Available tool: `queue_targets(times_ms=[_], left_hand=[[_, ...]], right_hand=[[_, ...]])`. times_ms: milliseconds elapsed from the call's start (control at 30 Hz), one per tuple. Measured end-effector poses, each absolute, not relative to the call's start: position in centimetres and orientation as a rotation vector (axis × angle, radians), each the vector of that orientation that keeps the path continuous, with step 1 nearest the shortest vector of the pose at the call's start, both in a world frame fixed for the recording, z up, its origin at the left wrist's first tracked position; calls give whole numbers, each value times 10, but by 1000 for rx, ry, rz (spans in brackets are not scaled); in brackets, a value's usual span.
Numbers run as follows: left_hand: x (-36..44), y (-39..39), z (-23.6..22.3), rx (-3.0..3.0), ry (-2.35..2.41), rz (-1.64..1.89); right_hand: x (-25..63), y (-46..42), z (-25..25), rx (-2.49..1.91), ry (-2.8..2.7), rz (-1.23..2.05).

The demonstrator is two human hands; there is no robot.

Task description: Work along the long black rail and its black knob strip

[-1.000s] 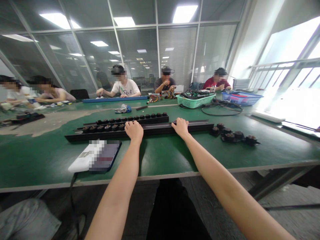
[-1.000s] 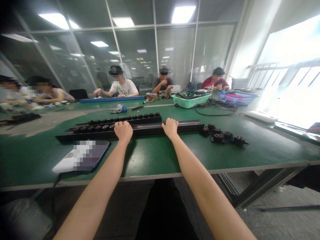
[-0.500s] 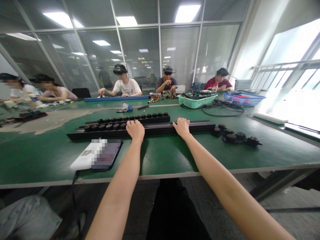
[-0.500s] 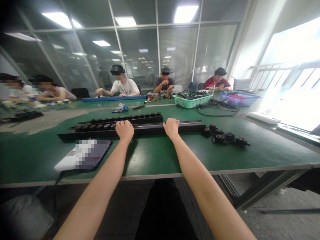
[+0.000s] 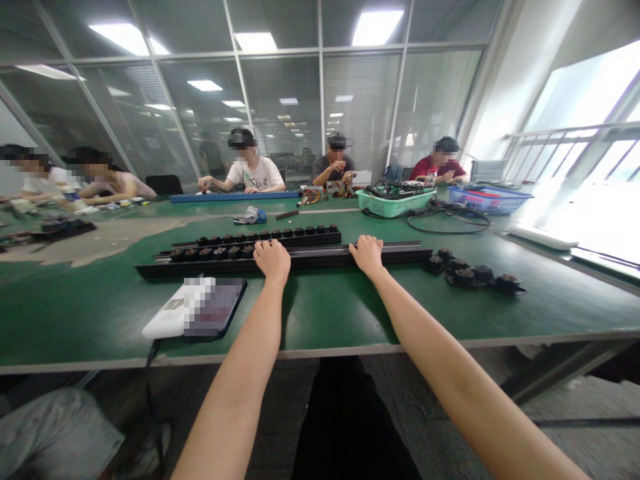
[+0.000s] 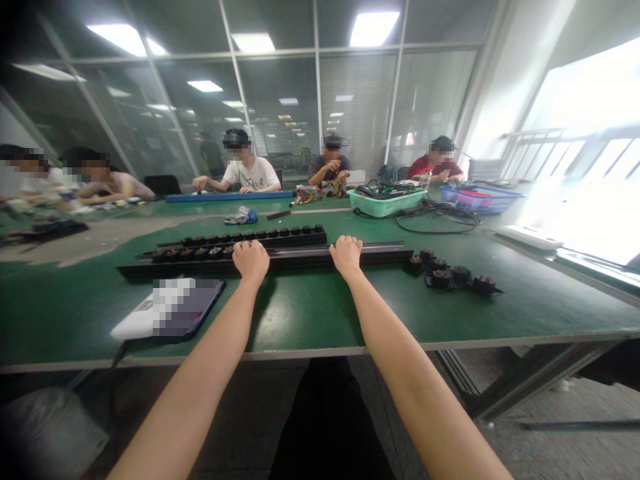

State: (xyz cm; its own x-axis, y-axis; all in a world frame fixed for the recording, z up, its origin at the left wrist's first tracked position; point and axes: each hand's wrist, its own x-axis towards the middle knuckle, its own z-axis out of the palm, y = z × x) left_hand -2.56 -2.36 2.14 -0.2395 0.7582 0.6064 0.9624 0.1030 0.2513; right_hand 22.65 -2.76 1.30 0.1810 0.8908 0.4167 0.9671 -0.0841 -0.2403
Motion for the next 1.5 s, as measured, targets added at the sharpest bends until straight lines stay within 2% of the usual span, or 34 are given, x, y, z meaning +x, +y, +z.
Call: queue_targets(times_ms=[1500], left_hand=[[-26, -24, 22, -1708, -2070, -901]], right_hand=[[236, -31, 19, -2060, -1628, -163]])
